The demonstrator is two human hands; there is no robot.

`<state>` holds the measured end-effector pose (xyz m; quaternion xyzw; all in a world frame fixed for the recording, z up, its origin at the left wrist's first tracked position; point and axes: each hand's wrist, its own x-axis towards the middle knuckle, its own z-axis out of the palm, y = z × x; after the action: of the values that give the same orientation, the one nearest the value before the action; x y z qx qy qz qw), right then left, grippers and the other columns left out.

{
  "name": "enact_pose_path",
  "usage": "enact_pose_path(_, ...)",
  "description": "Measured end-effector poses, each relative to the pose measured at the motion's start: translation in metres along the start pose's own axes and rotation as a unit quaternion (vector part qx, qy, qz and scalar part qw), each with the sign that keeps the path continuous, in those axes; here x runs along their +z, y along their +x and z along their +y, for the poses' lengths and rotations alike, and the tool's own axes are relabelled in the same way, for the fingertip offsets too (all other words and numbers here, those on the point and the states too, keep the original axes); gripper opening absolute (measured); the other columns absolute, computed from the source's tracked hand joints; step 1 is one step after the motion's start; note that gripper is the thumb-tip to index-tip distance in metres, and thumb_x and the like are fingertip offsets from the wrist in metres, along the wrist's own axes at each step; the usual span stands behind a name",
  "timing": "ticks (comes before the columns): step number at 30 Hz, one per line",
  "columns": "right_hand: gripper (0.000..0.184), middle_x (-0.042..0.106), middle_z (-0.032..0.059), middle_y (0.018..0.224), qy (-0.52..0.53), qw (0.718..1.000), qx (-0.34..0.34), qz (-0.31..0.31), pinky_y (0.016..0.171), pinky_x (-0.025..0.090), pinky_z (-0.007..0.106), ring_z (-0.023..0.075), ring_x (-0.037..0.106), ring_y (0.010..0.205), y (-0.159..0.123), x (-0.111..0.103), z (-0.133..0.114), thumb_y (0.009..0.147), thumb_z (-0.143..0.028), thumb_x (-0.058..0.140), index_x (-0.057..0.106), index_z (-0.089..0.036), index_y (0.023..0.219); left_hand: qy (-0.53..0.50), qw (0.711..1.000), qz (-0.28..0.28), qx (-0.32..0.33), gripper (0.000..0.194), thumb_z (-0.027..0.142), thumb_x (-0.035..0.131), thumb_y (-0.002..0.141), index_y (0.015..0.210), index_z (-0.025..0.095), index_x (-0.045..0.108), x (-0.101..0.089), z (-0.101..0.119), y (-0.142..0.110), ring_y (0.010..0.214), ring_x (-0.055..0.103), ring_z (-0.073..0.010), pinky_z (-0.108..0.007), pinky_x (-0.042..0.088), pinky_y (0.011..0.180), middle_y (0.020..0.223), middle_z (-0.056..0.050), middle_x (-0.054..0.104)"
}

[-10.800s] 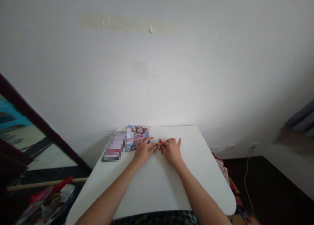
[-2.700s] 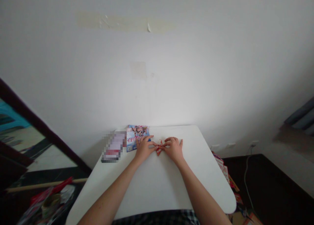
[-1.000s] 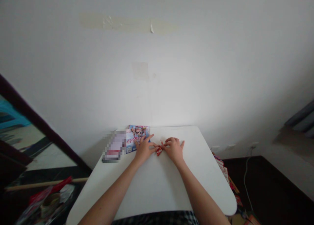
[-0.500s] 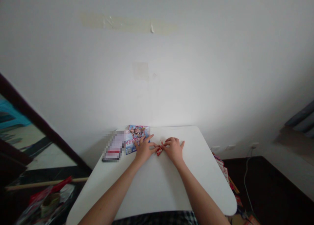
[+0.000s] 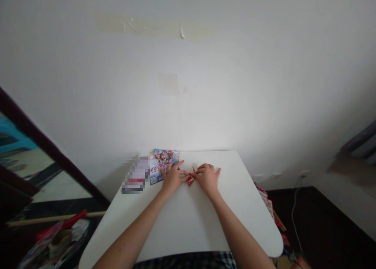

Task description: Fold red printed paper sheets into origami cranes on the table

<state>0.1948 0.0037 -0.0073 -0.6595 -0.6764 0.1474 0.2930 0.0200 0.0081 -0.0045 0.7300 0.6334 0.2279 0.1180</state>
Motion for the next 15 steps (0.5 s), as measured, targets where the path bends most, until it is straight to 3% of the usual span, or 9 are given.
enact_pose_path(15, 0.013, 0.063, 0.0032, 0.117, -0.036, 0.999, 0.003, -0.026, 0.108, 0.011, 0.077, 0.0298, 0.045, 0.126, 0.0022, 0.0003, -0.0035, 0.088, -0.038, 0.068, 0.073, -0.027, 0.082, -0.003, 1.0, 0.007, 0.007, 0.012, 0.046, 0.07, 0.084, 0.085, 0.04, 0.08, 0.0044, -0.0038, 0.0017, 0.145, 0.03, -0.0381, -0.082, 0.0, 0.11, 0.151, 0.008, 0.051)
